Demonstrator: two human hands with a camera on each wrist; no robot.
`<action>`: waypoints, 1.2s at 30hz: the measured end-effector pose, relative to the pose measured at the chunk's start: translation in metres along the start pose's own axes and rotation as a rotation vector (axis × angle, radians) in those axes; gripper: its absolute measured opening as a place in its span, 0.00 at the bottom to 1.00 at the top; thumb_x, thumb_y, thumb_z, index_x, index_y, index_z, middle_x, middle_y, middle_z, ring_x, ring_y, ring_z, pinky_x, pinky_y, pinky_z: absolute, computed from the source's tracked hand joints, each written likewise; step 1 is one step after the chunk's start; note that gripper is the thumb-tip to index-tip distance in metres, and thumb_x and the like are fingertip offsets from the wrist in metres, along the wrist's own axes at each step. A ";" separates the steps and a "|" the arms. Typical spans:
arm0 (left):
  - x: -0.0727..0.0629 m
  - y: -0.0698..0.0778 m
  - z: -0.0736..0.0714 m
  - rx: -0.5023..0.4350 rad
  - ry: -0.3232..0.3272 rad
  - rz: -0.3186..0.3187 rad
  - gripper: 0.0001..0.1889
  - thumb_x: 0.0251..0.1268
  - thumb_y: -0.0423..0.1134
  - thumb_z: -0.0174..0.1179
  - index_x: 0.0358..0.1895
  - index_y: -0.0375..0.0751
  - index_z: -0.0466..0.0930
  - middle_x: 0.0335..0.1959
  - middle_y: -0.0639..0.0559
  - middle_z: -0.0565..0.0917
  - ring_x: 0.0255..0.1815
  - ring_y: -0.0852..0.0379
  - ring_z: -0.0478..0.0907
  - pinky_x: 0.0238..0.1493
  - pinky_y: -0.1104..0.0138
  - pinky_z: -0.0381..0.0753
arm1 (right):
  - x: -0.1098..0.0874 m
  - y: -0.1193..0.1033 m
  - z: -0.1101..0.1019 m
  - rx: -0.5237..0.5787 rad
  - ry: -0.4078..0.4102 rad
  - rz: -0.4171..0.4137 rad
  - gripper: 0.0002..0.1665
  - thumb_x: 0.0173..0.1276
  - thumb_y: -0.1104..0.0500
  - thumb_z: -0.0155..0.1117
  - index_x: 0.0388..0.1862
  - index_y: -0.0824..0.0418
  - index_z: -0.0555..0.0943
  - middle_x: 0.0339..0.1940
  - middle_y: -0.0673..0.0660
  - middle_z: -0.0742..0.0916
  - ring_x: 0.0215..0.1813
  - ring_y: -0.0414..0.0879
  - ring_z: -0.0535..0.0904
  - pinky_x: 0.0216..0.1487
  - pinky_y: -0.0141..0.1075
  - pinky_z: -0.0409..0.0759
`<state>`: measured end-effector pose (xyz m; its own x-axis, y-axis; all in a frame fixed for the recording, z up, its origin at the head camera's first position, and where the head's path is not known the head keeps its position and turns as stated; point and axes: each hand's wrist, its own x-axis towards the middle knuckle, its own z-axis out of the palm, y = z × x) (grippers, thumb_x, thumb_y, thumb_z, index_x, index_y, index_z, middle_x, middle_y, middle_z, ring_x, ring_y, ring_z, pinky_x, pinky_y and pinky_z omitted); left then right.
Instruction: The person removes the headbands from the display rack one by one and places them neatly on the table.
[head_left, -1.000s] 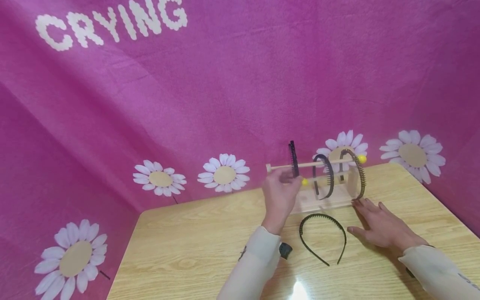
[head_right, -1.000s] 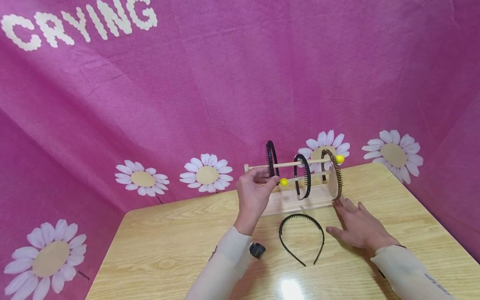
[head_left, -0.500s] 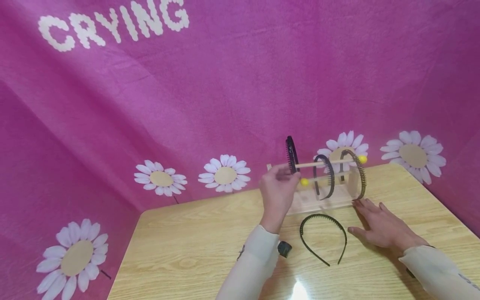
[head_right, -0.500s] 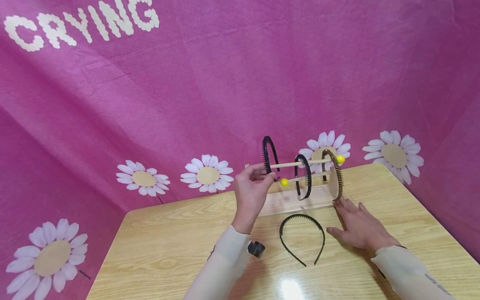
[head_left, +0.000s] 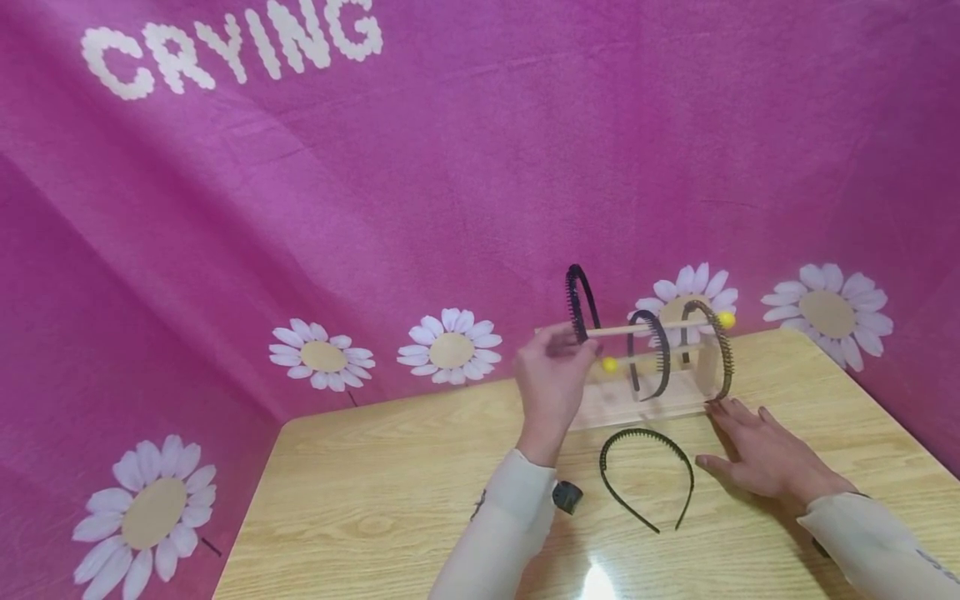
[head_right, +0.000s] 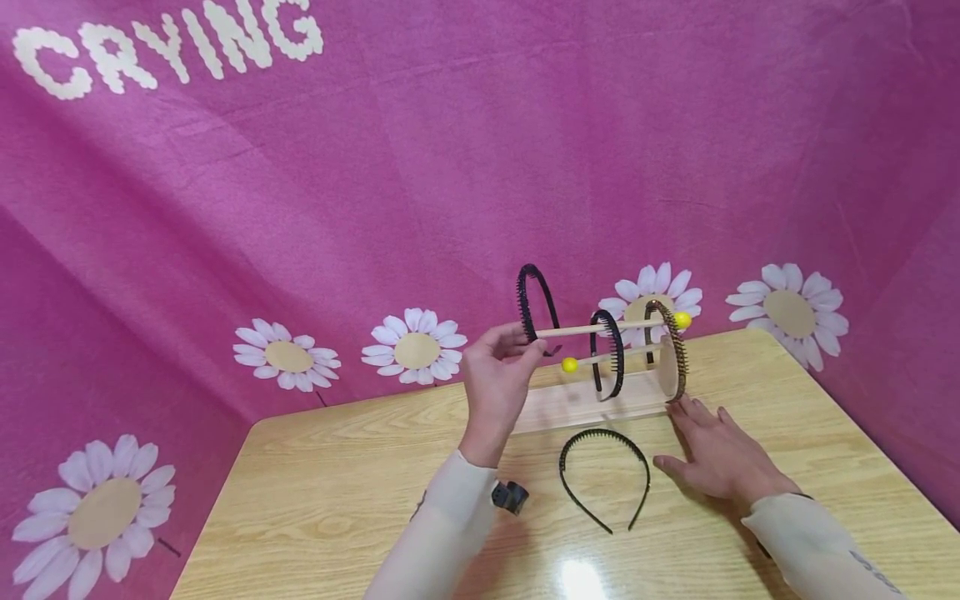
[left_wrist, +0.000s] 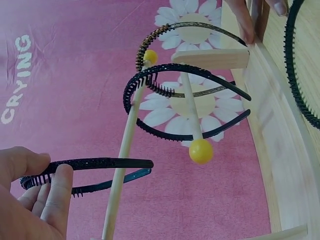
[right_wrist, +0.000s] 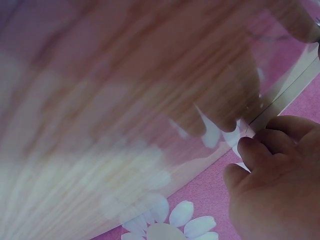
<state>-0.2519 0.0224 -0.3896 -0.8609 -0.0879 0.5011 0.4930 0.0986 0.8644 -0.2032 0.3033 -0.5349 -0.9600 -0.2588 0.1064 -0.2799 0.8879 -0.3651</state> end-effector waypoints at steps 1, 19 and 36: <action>0.000 0.001 0.000 -0.005 0.005 -0.004 0.13 0.52 0.25 0.74 0.43 0.32 0.87 0.33 0.48 0.88 0.31 0.60 0.86 0.33 0.69 0.87 | 0.000 0.000 0.000 0.002 -0.003 0.002 0.54 0.67 0.35 0.65 0.73 0.75 0.64 0.76 0.77 0.61 0.72 0.74 0.60 0.69 0.71 0.53; 0.000 0.004 -0.009 -0.106 0.081 -0.088 0.13 0.52 0.27 0.74 0.43 0.34 0.87 0.34 0.51 0.87 0.35 0.56 0.85 0.41 0.64 0.88 | 0.000 -0.001 0.000 -0.003 -0.004 0.005 0.53 0.67 0.35 0.65 0.73 0.75 0.64 0.75 0.77 0.61 0.72 0.73 0.60 0.70 0.70 0.53; 0.004 0.006 -0.024 -0.168 0.103 -0.114 0.12 0.55 0.29 0.73 0.43 0.38 0.87 0.38 0.43 0.88 0.38 0.53 0.85 0.44 0.63 0.87 | 0.002 0.000 0.001 -0.020 -0.019 0.002 0.53 0.67 0.35 0.65 0.72 0.76 0.64 0.75 0.78 0.61 0.73 0.73 0.58 0.70 0.70 0.52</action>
<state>-0.2497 -0.0011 -0.3818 -0.8992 -0.1905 0.3939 0.4147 -0.0839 0.9061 -0.2049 0.3025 -0.5362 -0.9604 -0.2641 0.0884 -0.2782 0.8959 -0.3463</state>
